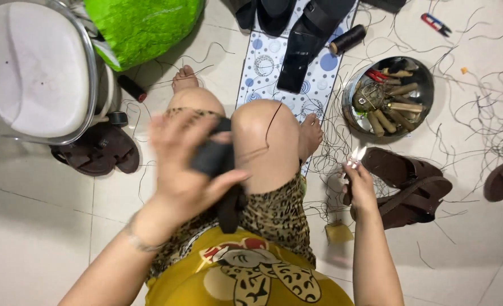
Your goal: Hand-sewing a shoe sole to the upper part of the shoe using a needle and thread.
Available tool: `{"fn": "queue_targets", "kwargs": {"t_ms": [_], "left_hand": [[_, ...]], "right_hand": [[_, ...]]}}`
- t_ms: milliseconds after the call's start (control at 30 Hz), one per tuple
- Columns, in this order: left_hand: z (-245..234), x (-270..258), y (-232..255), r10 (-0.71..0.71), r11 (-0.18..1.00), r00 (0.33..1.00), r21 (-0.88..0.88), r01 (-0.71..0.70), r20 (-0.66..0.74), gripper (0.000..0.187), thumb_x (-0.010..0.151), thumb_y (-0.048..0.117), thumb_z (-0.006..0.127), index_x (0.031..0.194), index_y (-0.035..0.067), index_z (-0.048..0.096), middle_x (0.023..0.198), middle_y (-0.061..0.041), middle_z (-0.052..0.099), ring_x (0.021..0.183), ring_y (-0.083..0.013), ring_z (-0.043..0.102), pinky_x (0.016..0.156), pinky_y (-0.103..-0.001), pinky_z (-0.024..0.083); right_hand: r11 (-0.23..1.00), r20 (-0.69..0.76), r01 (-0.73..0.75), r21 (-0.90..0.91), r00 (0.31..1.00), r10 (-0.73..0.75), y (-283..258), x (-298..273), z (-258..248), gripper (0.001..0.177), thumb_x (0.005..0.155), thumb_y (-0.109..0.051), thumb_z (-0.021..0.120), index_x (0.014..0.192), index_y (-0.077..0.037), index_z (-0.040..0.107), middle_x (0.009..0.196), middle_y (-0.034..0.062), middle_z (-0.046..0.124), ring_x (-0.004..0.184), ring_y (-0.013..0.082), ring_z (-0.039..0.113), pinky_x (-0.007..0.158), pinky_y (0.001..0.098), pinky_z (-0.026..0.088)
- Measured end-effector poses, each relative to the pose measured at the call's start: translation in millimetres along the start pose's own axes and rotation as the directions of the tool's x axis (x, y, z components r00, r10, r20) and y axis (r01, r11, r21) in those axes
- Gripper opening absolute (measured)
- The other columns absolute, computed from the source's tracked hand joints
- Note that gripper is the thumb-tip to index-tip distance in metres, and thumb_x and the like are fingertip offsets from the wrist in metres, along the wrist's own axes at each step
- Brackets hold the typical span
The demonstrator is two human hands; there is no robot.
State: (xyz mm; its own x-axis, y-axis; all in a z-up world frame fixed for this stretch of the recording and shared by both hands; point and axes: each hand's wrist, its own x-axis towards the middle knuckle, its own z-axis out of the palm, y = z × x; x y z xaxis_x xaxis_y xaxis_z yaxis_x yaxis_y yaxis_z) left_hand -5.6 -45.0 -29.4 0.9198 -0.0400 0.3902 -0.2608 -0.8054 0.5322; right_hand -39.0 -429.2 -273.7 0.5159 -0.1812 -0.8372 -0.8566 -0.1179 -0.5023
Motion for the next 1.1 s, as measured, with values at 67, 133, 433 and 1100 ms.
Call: {"fn": "queue_targets", "kwargs": {"t_ms": [67,133,433,1100], "left_hand": [[19.7,0.7,7.1,0.317,0.947,0.948,0.051,-0.317,0.013,0.042,0.094,0.022,0.08,0.067,-0.001,0.058,0.111,-0.02,0.066,0.115,-0.0438,0.055,0.108,-0.06,0.031],[29.3,-20.2,-5.4,0.256,0.966,0.965,-0.012,-0.257,-0.058,0.037,0.088,0.017,0.083,0.063,0.001,0.06,0.104,-0.015,0.068,0.109,-0.0415,0.059,0.1,-0.058,0.037],[-11.6,-40.0,-15.5,-0.48,0.16,0.866,-0.956,0.246,0.142,0.014,0.099,0.01,0.067,0.097,-0.004,0.068,0.073,-0.02,0.067,0.076,-0.027,0.069,0.062,-0.033,0.061],[-17.6,-21.2,14.4,-0.341,0.268,0.936,-0.944,0.192,0.094,0.011,0.098,0.014,0.071,0.091,0.006,0.074,0.062,-0.004,0.066,0.063,-0.0041,0.057,0.062,-0.023,0.056]], "right_hand": [[0.955,-0.036,0.161,0.25,0.987,-0.157,8.8,-14.9,-5.0,0.018,0.108,-0.028,0.056,0.111,-0.011,0.062,0.094,0.0022,0.066,0.081,0.0103,0.066,0.046,0.0193,0.04],[0.914,-0.114,0.378,0.144,0.924,-0.365,6.8,-47.5,-0.7,0.017,0.11,-0.02,0.054,0.117,-0.007,0.062,0.096,0.0093,0.068,0.082,0.0153,0.068,0.044,0.0192,0.041],[0.492,-0.031,0.853,0.174,0.504,-0.863,-64.5,-142.8,62.9,0.039,0.106,-0.023,0.052,0.143,-0.016,0.057,0.084,0.0135,0.064,0.058,0.013,0.057,0.036,0.0193,0.042],[-0.214,0.279,0.821,-0.529,-0.069,-0.958,-137.8,-177.9,157.9,0.03,0.085,-0.029,0.088,0.105,-0.011,0.075,0.082,0.0055,0.07,0.073,0.0277,0.071,0.065,0.0372,0.056]]}}
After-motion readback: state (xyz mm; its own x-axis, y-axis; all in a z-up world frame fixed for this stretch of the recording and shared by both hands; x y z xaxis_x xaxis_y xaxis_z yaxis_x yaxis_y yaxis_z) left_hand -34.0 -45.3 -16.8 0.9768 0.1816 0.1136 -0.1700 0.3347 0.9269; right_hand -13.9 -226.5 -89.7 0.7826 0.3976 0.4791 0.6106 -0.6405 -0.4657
